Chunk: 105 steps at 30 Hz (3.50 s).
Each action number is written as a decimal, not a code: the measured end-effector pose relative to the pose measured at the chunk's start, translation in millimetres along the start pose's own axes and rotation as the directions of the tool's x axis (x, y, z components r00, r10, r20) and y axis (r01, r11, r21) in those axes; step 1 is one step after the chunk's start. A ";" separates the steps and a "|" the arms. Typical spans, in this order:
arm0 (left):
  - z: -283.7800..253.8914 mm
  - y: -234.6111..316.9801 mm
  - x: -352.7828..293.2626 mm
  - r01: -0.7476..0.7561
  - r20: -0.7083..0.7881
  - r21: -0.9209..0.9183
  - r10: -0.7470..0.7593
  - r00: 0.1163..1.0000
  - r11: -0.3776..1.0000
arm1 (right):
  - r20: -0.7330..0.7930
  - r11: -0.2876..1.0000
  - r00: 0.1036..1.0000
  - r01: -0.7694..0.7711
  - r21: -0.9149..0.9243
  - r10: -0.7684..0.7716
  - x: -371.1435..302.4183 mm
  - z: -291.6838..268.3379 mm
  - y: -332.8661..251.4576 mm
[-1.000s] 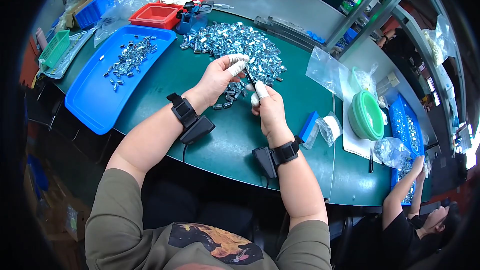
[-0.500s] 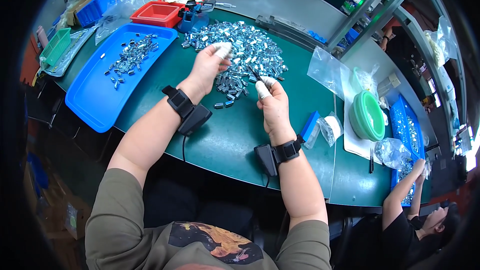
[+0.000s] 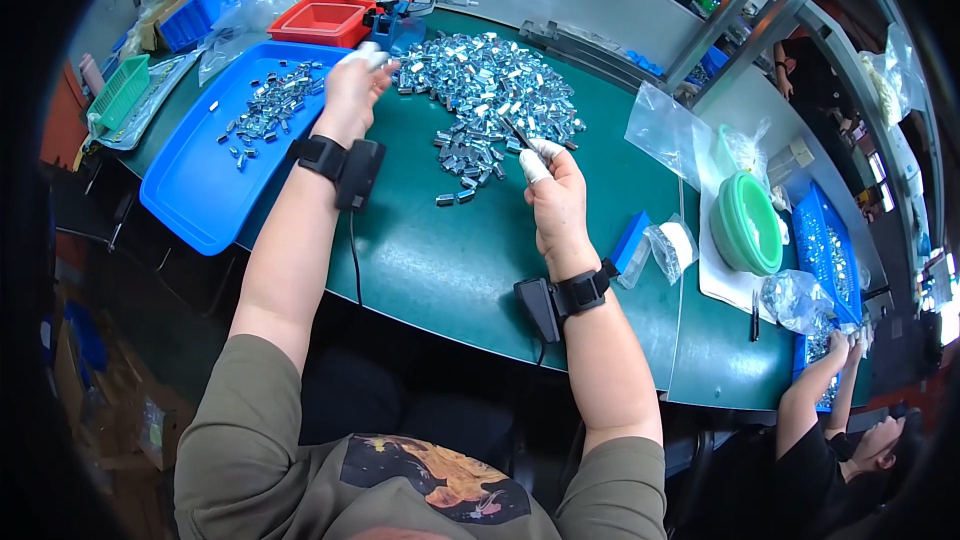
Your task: Manually assembling small metal pins into plastic caps at a production workstation.
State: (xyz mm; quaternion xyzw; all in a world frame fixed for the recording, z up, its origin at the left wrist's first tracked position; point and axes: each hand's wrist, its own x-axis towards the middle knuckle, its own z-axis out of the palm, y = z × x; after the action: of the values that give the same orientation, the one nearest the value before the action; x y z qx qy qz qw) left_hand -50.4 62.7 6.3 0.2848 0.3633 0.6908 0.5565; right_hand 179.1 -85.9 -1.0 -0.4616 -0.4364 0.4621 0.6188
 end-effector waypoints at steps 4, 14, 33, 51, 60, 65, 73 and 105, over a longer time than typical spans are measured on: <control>17.2 -15.7 -23.2 -0.153 0.328 0.711 -0.131 0.936 0.686 | -0.013 0.998 1.000 0.013 -0.056 -0.014 -0.3 -1.4 0.6; 20.2 -30.4 -42.5 -0.526 0.538 0.842 -0.236 0.809 0.116 | -0.026 0.979 0.990 0.136 -0.154 -0.142 -0.2 3.1 3.1; 42.7 -30.3 -70.8 -0.294 0.820 0.363 -0.153 0.552 0.884 | 0.031 0.791 0.976 0.192 -0.581 -0.215 0.2 -3.9 1.0; 39.9 -33.6 -61.7 -0.226 0.758 0.419 -0.202 0.620 0.880 | 0.224 0.864 0.922 -0.377 0.334 0.316 -1.6 3.5 -20.0; 41.6 -32.3 -66.1 -0.223 0.771 0.394 -0.188 0.609 0.892 | 0.194 0.943 0.929 -0.285 -0.169 0.315 9.1 -22.7 -7.1; 40.9 -35.1 -65.0 -0.245 0.782 0.394 -0.183 0.595 0.886 | 0.044 0.970 0.998 -0.039 -0.242 0.051 3.2 -2.8 1.5; 40.6 -36.3 -64.2 -0.205 0.783 0.393 -0.210 0.586 0.896 | 0.047 0.977 0.992 -0.110 -0.184 0.120 5.2 -3.2 2.0; 39.6 -41.6 -61.1 -0.077 0.756 0.360 -0.242 0.608 0.930 | 0.001 0.967 0.971 -0.237 -0.090 0.238 1.6 -3.7 -2.2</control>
State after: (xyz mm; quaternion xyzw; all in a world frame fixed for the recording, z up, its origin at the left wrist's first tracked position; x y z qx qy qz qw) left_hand 17.9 15.2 -4.4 0.6381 0.2125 0.3891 0.6295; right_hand 183.4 -85.3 0.6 -0.5349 -0.4017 0.5159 0.5352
